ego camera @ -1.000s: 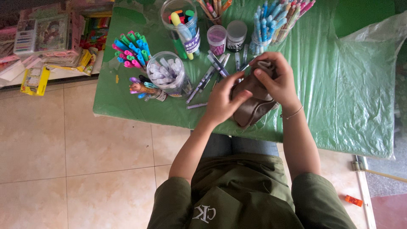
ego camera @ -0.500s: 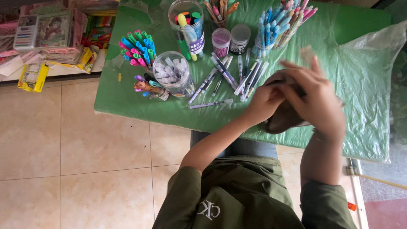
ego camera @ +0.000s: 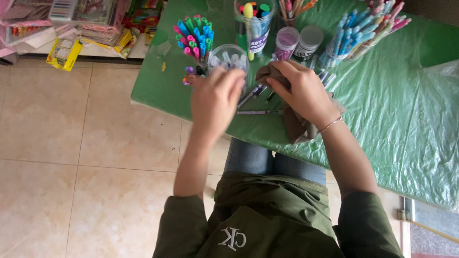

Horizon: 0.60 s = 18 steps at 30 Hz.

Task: The person cleans pens by wiping each one with a cloth.

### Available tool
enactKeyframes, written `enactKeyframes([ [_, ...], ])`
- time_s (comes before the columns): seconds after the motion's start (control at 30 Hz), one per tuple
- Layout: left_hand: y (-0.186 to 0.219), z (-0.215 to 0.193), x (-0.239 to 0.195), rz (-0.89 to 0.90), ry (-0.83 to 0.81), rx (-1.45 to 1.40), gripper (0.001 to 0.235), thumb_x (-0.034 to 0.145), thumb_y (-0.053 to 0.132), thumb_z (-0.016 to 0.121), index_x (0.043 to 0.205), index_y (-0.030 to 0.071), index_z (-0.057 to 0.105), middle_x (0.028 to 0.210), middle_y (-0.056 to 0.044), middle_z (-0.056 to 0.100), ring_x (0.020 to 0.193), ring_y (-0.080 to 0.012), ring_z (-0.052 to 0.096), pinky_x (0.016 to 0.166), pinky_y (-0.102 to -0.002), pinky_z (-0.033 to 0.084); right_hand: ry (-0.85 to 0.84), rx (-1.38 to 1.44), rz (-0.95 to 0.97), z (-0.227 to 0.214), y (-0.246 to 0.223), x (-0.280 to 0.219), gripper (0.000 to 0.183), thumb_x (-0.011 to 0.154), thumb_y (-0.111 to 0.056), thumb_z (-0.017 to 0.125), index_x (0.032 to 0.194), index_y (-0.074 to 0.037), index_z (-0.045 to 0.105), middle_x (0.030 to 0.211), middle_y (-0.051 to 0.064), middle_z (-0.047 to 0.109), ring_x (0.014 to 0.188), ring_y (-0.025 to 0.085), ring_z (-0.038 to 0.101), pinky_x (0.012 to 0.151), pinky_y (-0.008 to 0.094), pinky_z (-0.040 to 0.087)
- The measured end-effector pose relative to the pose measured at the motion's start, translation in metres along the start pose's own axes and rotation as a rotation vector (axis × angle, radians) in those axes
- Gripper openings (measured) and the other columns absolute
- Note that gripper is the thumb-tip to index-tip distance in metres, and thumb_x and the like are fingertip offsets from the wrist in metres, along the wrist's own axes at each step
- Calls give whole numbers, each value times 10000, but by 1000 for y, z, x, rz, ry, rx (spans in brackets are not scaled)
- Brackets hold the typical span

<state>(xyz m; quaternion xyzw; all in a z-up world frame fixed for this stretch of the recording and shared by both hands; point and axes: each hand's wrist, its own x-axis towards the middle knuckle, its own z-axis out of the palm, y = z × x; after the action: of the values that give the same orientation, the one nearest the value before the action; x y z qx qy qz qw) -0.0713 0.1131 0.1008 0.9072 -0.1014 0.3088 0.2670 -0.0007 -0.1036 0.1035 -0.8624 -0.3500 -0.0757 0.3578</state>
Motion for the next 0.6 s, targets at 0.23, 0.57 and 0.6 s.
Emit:
enactKeyframes([
  [0.23,-52,14,39,-91,-430,460,261,935,322,752,751,137,770,677,-118,716,652,-300,692,722,-450,477,-15,-36,-118,6,-22,27,325,983,-194,722,1271,-60,658,1065,157,717,917,382,701,786,448,564],
  [0.57,-68,35,71,10,-612,523,147,739,206,801,701,84,729,721,-136,716,690,-307,721,575,-426,515,-100,-140,-128,21,-20,46,305,934,-204,701,1200,-60,664,993,168,721,840,376,691,707,466,551],
  [0.6,-64,31,69,34,-590,559,108,811,172,778,742,100,737,768,-136,732,730,-292,727,625,-415,521,-80,-106,-126,20,-20,45,307,944,-201,705,1207,-50,660,1002,173,720,851,376,691,732,460,553],
])
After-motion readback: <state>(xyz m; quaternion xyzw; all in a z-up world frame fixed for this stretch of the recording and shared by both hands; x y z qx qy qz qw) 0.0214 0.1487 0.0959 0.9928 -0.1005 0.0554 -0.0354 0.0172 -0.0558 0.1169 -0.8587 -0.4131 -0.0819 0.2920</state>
